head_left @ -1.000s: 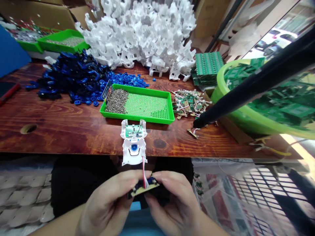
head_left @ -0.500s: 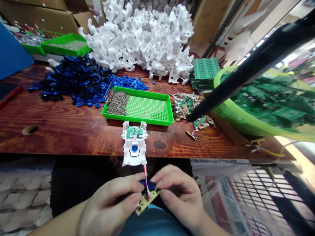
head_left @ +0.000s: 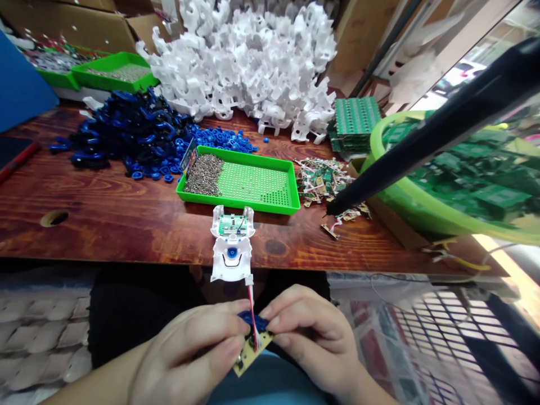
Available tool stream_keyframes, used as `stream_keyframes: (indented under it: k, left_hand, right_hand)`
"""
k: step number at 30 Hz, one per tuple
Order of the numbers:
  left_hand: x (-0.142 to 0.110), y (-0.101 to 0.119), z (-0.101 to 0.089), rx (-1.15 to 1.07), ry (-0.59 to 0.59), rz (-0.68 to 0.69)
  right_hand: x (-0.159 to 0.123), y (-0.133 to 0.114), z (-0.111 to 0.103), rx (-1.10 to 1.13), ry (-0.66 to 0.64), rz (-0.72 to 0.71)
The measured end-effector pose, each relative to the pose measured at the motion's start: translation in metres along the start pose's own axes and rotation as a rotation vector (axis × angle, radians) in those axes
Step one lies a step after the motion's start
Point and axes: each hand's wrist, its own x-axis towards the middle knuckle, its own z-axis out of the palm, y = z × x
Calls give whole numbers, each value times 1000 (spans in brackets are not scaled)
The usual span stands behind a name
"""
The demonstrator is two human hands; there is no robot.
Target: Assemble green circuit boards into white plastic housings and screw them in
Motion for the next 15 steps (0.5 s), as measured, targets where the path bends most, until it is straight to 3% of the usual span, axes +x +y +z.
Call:
stream_keyframes:
  k: [3,7,10,15]
  left_hand:
    - [-3,0,9,9,104,-28]
    - [-1,-1,13,-62,5,-6]
    - [9,2,13,-157,46,-42]
    - [19,10,19,-239,117,-133]
  right_hand:
    - [-6,4,1,-33,45,-27]
    - [-13,7,3,-308,105,-253]
    - [-11,7,5,-528,94,-394]
    - [-7,8,10,-624,122,-429]
